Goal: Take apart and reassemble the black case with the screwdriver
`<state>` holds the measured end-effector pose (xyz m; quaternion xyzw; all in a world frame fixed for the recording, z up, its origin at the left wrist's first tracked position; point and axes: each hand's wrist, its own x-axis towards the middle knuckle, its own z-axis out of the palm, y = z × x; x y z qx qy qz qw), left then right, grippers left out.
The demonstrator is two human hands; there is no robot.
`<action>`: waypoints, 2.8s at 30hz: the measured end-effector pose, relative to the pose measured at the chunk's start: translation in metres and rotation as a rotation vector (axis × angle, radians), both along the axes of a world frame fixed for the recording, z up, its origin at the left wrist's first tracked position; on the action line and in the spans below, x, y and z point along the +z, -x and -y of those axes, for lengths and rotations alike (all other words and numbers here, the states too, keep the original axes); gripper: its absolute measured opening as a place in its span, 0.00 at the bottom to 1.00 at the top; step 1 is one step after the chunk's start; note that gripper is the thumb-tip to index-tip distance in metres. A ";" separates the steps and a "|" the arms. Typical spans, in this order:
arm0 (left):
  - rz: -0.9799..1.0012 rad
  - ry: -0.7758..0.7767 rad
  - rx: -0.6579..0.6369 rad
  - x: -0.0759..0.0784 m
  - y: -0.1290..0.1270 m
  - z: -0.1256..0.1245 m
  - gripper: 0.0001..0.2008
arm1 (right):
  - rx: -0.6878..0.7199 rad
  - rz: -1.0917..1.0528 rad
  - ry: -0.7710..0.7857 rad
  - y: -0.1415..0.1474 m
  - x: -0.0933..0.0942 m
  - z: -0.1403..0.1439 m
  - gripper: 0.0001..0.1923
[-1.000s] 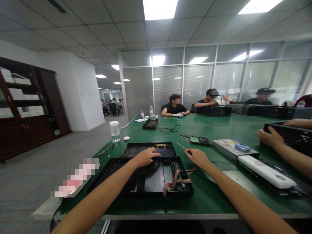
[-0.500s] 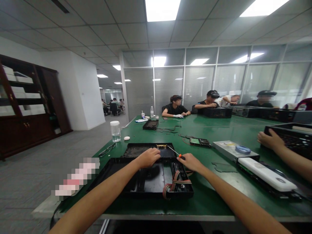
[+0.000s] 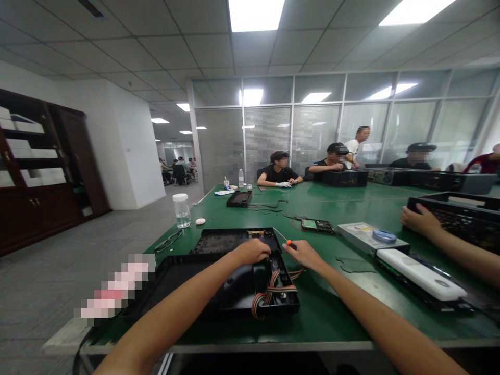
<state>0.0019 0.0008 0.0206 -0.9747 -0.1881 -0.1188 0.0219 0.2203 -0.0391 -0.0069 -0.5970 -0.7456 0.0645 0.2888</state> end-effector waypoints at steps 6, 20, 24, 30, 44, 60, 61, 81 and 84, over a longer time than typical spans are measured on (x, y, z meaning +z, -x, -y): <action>0.087 0.094 -0.013 -0.019 0.000 0.000 0.10 | -0.018 -0.047 0.003 -0.010 0.000 -0.005 0.26; 0.149 0.086 -0.030 -0.020 0.005 -0.002 0.11 | 0.126 -0.364 -0.016 -0.031 0.001 -0.014 0.14; 0.165 0.098 -0.068 -0.026 0.004 -0.004 0.10 | 0.254 -0.605 0.012 -0.034 0.011 -0.012 0.16; 0.192 0.112 -0.067 -0.029 0.004 -0.005 0.08 | 0.094 -0.759 -0.147 -0.037 0.022 -0.006 0.18; 0.117 0.151 0.051 -0.021 0.002 0.000 0.08 | 0.073 -0.449 -0.358 -0.013 0.010 0.001 0.15; 0.117 0.158 0.072 -0.028 0.003 -0.001 0.08 | 0.079 0.539 -0.324 0.024 0.091 0.054 0.19; 0.118 0.162 0.079 -0.028 0.003 -0.001 0.08 | 0.122 0.557 -0.285 0.030 0.098 0.057 0.19; 0.132 0.129 0.071 -0.022 0.004 0.009 0.07 | 0.060 0.243 -0.290 0.025 0.084 0.032 0.18; 0.115 0.072 0.058 -0.023 0.005 0.012 0.09 | 0.071 -0.193 -0.337 0.002 0.045 0.014 0.17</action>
